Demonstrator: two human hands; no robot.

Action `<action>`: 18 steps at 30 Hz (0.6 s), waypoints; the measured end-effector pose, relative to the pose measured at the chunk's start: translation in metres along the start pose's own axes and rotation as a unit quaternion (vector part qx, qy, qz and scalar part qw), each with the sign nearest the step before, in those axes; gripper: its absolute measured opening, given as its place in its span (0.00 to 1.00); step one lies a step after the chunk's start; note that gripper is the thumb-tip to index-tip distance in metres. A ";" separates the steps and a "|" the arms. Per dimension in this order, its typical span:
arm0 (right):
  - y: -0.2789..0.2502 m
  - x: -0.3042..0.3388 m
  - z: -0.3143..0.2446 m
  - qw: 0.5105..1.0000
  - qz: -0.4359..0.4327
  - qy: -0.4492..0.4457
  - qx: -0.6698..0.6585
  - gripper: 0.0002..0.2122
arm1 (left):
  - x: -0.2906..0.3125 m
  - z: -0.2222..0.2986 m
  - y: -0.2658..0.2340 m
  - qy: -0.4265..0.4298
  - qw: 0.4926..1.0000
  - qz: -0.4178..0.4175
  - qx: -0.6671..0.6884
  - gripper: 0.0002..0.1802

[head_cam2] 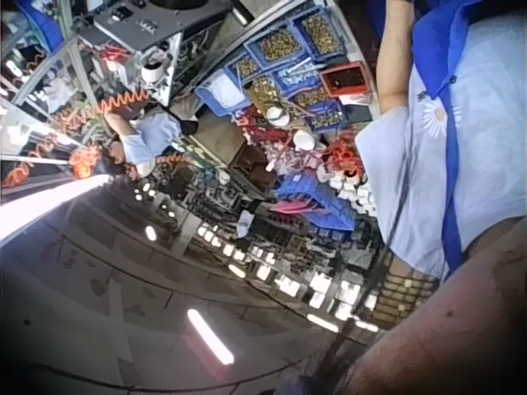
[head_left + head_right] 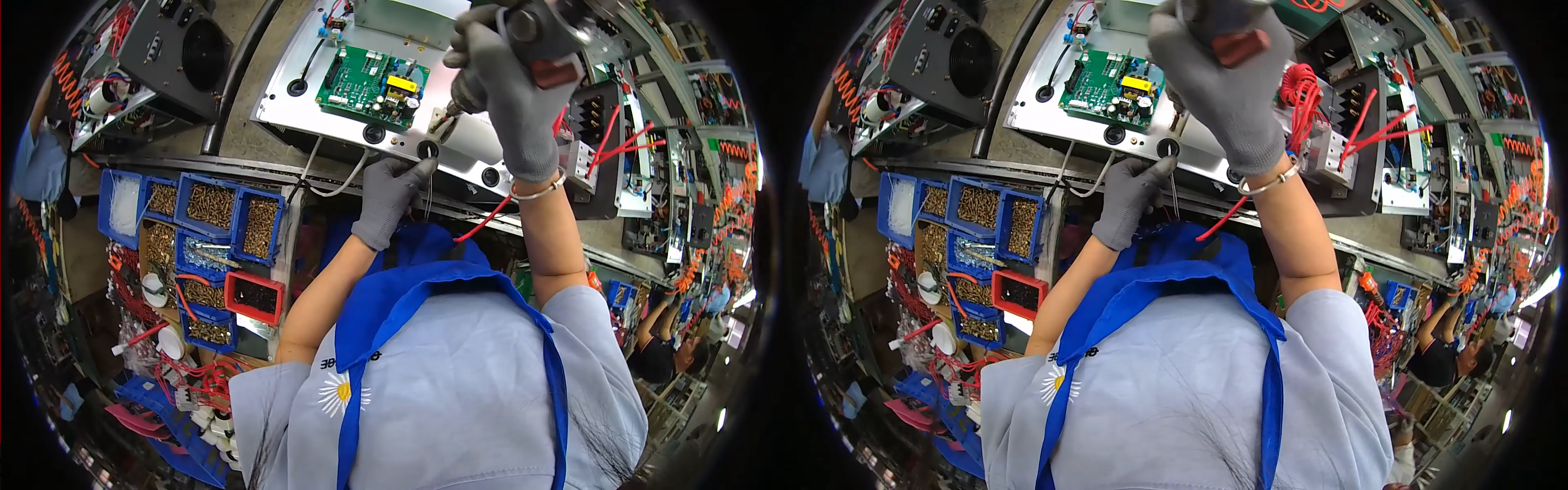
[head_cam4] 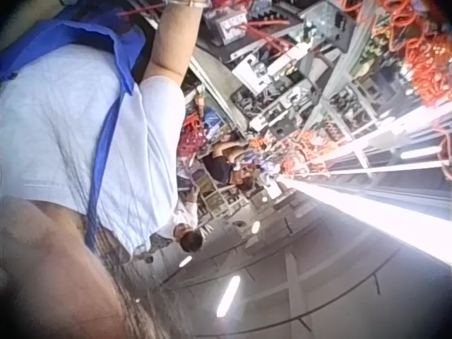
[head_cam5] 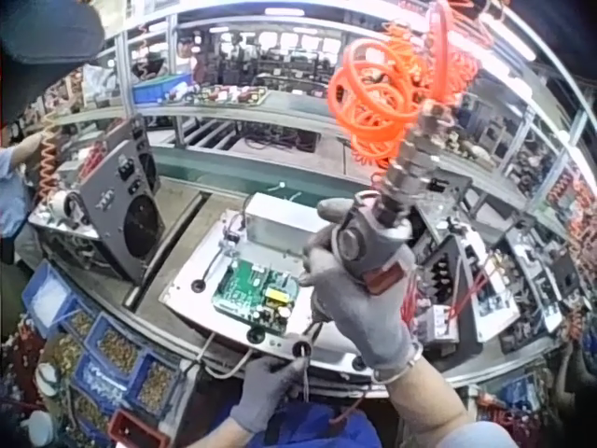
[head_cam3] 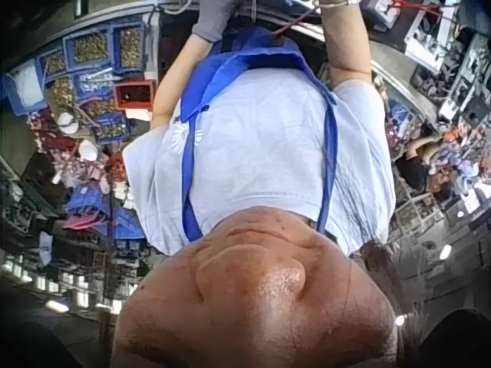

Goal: The person assembles an electronics housing by hand, connecting red wiring and blue wiring to a circuit board and securing components with a pneumatic screwdriver.

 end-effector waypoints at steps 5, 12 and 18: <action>-0.017 -0.011 0.013 0.962 -0.038 -0.240 0.122 0.10 | -0.005 -0.008 0.004 0.001 0.999 0.020 0.048 0.19; -0.074 0.012 -0.124 0.992 -0.001 -0.095 -0.087 0.12 | 0.003 -0.006 0.004 0.018 0.998 0.029 0.052 0.18; -0.206 0.025 -0.189 0.944 -0.152 -0.043 -0.290 0.25 | 0.002 0.004 0.010 0.023 0.999 0.011 0.039 0.20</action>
Point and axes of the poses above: each hand's wrist, its own x-axis away from the middle knuckle, its own y-axis out of the palm, z = x × y, the point moved 5 cm from there along -x, towards the middle knuckle, and after that the axes turned 13 degrees about -x, right-handed, at the moved point
